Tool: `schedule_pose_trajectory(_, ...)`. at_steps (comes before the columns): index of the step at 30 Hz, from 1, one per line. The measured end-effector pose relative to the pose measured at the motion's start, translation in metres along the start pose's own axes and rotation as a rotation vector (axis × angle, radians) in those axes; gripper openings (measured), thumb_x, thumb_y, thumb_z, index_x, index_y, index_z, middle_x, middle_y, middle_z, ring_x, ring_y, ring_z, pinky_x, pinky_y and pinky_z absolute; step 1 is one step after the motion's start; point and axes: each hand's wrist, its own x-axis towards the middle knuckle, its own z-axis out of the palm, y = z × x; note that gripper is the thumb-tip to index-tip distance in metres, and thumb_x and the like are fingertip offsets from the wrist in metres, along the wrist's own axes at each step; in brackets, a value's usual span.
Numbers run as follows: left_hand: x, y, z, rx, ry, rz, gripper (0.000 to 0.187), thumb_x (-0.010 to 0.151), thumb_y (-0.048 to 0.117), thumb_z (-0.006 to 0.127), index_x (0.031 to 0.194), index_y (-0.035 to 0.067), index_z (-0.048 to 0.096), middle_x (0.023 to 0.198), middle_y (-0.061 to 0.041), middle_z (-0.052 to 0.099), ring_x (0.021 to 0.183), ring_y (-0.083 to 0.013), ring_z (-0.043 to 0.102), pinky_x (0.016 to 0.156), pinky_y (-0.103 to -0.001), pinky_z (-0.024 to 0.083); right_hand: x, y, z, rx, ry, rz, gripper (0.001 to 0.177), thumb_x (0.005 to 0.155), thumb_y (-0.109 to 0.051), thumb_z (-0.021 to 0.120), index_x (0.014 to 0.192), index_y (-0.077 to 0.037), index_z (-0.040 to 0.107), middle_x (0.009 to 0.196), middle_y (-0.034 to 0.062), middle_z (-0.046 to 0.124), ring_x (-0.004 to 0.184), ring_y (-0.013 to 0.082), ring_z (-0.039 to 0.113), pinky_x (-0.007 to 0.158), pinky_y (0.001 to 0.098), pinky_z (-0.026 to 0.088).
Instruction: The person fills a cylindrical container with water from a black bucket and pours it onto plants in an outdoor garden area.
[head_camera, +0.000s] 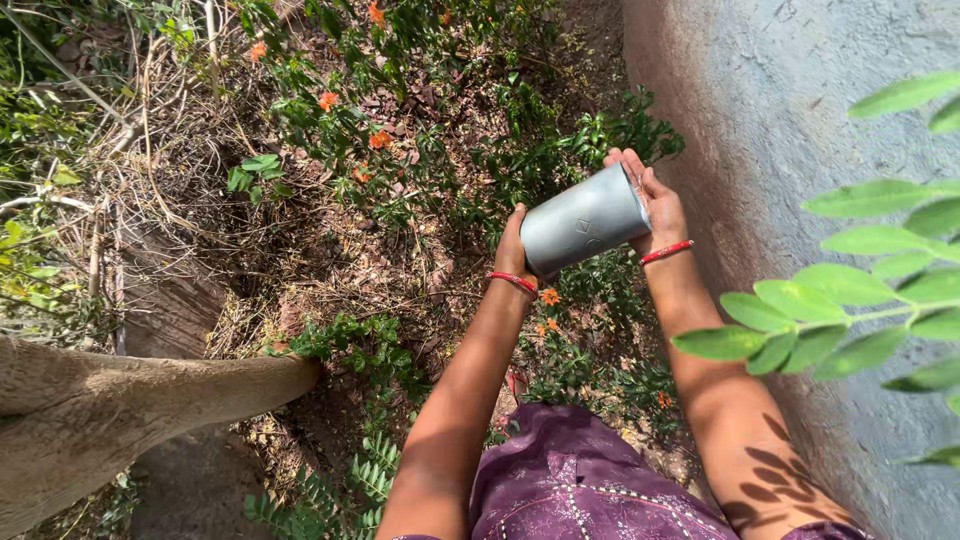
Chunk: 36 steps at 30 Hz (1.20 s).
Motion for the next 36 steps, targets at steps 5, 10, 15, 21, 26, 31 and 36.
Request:
schedule_pose_trajectory(5,-0.007,-0.028,0.000,0.041,-0.007,0.050,0.064,0.093,0.062,0.055,0.130,0.011,0.061,0.121,-0.014,0.070,0.107,-0.0321,0.069,0.090,-0.053,0.054,-0.025,-0.011,-0.016,-0.036,-0.001,0.055,0.038,0.117,-0.020,0.045,0.147,0.001,0.052,0.149,0.0148,0.058,0.138,0.0265,0.055,0.123,0.0416,0.042)
schedule_pose_trajectory(10,-0.015,-0.034,0.012,0.060,-0.006,0.055,0.061,0.095,0.060,0.055,0.129,0.010,0.063,0.121,-0.014,0.071,0.104,-0.0293,0.072,0.092,-0.049,0.057,-0.049,-0.019,-0.010,-0.241,0.133,0.014,0.035,0.116,-0.023,0.049,0.142,-0.001,0.056,0.142,0.0116,0.062,0.128,0.0226,0.059,0.117,0.0387,0.045)
schedule_pose_trajectory(15,0.000,-0.037,0.023,0.019,-0.109,0.077,0.058,0.096,0.059,0.053,0.123,0.009,0.067,0.113,-0.012,0.073,0.098,-0.0281,0.072,0.087,-0.048,0.059,-0.044,-0.035,-0.021,-0.229,0.091,0.012,0.033,0.114,-0.024,0.051,0.138,-0.001,0.057,0.137,0.0112,0.063,0.123,0.0223,0.060,0.113,0.0386,0.046)
schedule_pose_trajectory(21,0.009,-0.051,0.034,0.020,-0.078,0.098,0.054,0.097,0.057,0.052,0.121,0.011,0.067,0.112,-0.011,0.073,0.095,-0.0271,0.072,0.083,-0.050,0.058,-0.122,-0.060,-0.082,-0.275,0.191,-0.003,0.031,0.113,-0.024,0.053,0.134,-0.002,0.059,0.131,0.0107,0.064,0.117,0.0221,0.061,0.108,0.0385,0.047)
schedule_pose_trajectory(26,0.013,-0.064,0.039,-0.030,-0.161,0.066,0.057,0.098,0.058,0.051,0.121,0.009,0.067,0.111,-0.012,0.074,0.093,-0.0285,0.073,0.083,-0.050,0.059,-0.129,-0.059,-0.100,-0.247,0.181,0.013,0.029,0.112,-0.024,0.054,0.130,-0.002,0.060,0.127,0.0103,0.065,0.112,0.0218,0.062,0.104,0.0384,0.049)
schedule_pose_trajectory(31,0.021,-0.076,0.034,-0.056,-0.313,0.048,0.060,0.098,0.057,0.057,0.125,0.004,0.067,0.112,-0.015,0.074,0.093,-0.0316,0.073,0.086,-0.046,0.060,-0.054,-0.063,-0.090,-0.184,0.094,0.016,0.027,0.111,-0.024,0.055,0.126,-0.003,0.062,0.122,0.0099,0.066,0.108,0.0216,0.063,0.100,0.0383,0.050)
schedule_pose_trajectory(36,0.031,-0.102,0.023,-0.074,-0.293,0.235,0.054,0.097,0.050,0.061,0.133,0.009,0.063,0.120,-0.012,0.072,0.103,-0.0270,0.072,0.090,-0.045,0.060,-0.028,-0.066,-0.088,-0.148,0.060,0.023,0.026,0.110,-0.025,0.057,0.123,-0.004,0.063,0.118,0.0096,0.067,0.103,0.0214,0.064,0.096,0.0381,0.051)
